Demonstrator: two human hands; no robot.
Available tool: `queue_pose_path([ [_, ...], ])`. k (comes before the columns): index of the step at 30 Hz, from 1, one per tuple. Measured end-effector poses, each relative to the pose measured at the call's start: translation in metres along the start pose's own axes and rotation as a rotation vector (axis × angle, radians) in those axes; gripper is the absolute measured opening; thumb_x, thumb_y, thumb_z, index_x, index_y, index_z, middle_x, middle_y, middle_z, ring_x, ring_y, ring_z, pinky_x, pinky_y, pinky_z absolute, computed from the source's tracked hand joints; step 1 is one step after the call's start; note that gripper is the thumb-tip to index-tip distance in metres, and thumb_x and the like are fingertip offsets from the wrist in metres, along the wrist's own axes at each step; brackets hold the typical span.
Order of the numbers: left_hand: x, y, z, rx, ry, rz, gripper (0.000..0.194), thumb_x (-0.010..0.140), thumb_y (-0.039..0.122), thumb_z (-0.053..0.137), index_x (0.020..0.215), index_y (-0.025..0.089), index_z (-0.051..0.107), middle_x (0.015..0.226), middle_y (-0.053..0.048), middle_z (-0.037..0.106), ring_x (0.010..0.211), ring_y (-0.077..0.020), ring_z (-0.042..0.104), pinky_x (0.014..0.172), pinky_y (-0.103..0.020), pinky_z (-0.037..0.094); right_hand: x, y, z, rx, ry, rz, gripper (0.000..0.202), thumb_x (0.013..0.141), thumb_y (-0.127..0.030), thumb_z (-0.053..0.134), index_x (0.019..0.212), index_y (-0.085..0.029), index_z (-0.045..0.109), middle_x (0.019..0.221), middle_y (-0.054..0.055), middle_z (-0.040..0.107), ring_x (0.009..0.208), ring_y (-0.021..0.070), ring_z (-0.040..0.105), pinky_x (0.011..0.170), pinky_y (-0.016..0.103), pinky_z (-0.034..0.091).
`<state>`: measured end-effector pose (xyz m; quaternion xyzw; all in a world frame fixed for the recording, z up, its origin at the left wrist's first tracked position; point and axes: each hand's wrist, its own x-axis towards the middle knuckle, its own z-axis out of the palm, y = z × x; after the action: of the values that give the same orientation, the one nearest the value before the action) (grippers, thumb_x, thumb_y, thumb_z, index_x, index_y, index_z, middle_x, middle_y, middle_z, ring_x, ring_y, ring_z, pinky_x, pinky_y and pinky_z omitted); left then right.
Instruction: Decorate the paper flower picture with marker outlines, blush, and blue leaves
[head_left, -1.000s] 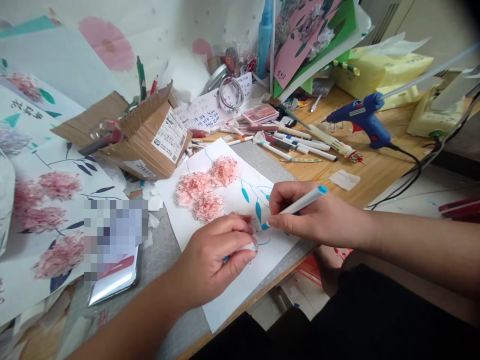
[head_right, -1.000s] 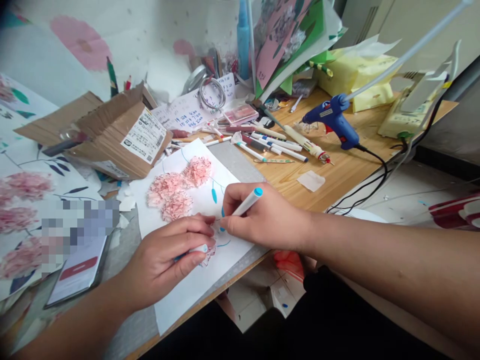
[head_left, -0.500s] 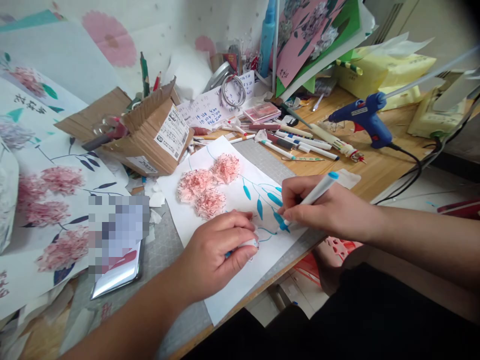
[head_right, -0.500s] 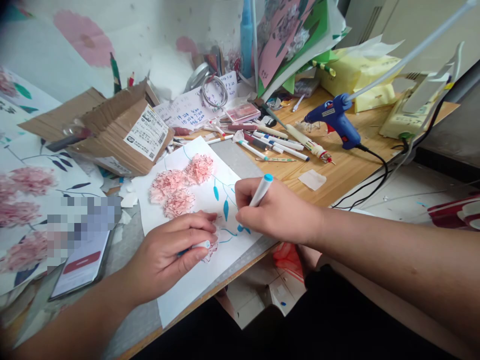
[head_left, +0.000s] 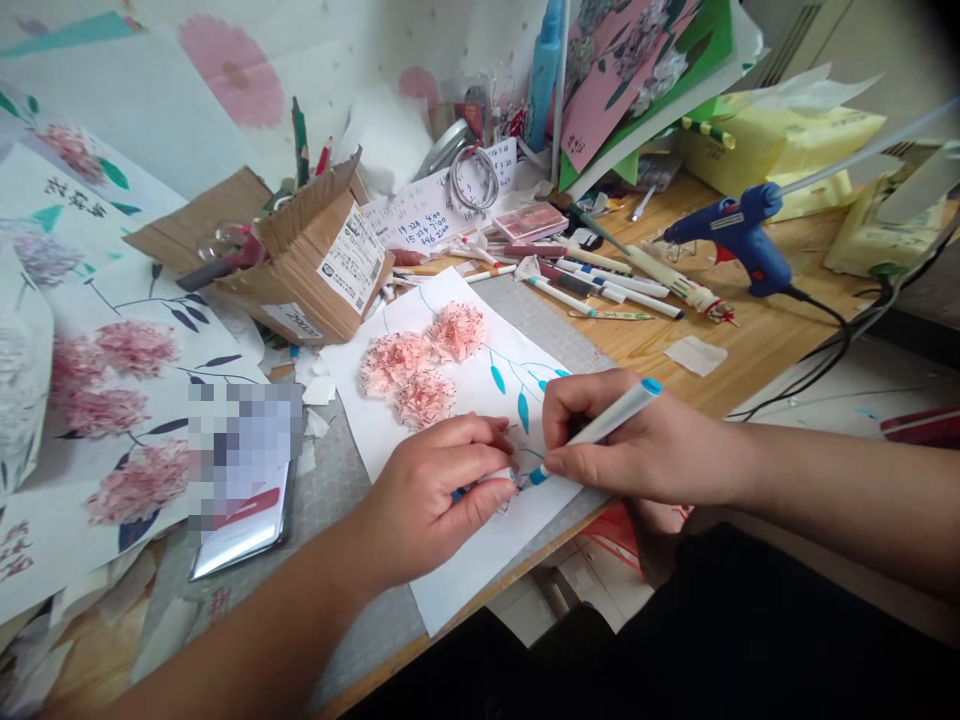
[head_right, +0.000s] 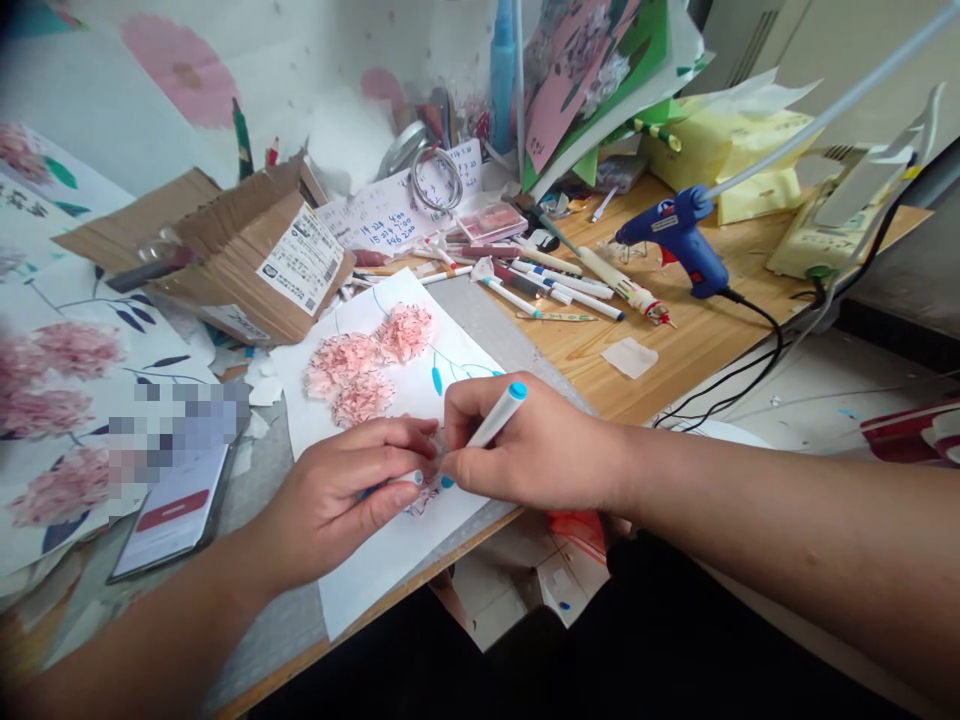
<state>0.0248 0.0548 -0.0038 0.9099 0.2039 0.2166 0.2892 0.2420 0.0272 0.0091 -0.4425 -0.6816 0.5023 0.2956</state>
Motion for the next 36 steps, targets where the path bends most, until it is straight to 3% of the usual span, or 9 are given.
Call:
queue_pose_path([
  [8,0.000,0.000,0.000,0.003,-0.010,-0.017,0.016,0.090,0.017,0.050,0.088,0.015,0.066,0.095,-0.008,0.063,0.102,-0.0197,0.059,0.090,-0.031,0.048,0.002,-0.001,0.004,-0.124,-0.024,-0.076,0.013,0.070,-0.012,0.058,0.063,-0.017,0.050,0.057,-0.006,0.048,0.052,0.0069,0.042,0.048,0.018,0.033],
  [16,-0.001,-0.004,0.002,-0.019,-0.015,-0.003,0.016,0.089,0.016,0.052,0.092,0.014,0.067,0.095,-0.008,0.060,0.098,-0.0187,0.059,0.096,-0.034,0.045,0.002,0.001,-0.009,-0.219,0.075,0.014,0.013,0.066,-0.013,0.057,0.058,-0.018,0.048,0.055,-0.004,0.046,0.052,0.0091,0.041,0.046,0.021,0.033],
  [25,-0.005,-0.002,0.000,0.012,-0.033,0.072,0.018,0.085,0.019,0.059,0.099,0.015,0.069,0.106,-0.011,0.058,0.111,-0.0245,0.053,0.099,-0.039,0.044,0.002,0.006,-0.017,-0.127,0.129,0.063,0.015,0.066,-0.017,0.057,0.056,-0.019,0.046,0.054,-0.004,0.042,0.052,0.0098,0.038,0.045,0.022,0.030],
  [36,-0.006,-0.003,0.000,0.029,-0.017,0.016,0.016,0.085,0.016,0.055,0.096,0.016,0.068,0.100,-0.009,0.057,0.101,-0.0207,0.057,0.097,-0.037,0.044,0.008,0.005,-0.012,-0.065,0.127,0.057,0.011,0.071,-0.022,0.062,0.065,-0.017,0.054,0.060,-0.003,0.052,0.055,0.0096,0.044,0.049,0.022,0.035],
])
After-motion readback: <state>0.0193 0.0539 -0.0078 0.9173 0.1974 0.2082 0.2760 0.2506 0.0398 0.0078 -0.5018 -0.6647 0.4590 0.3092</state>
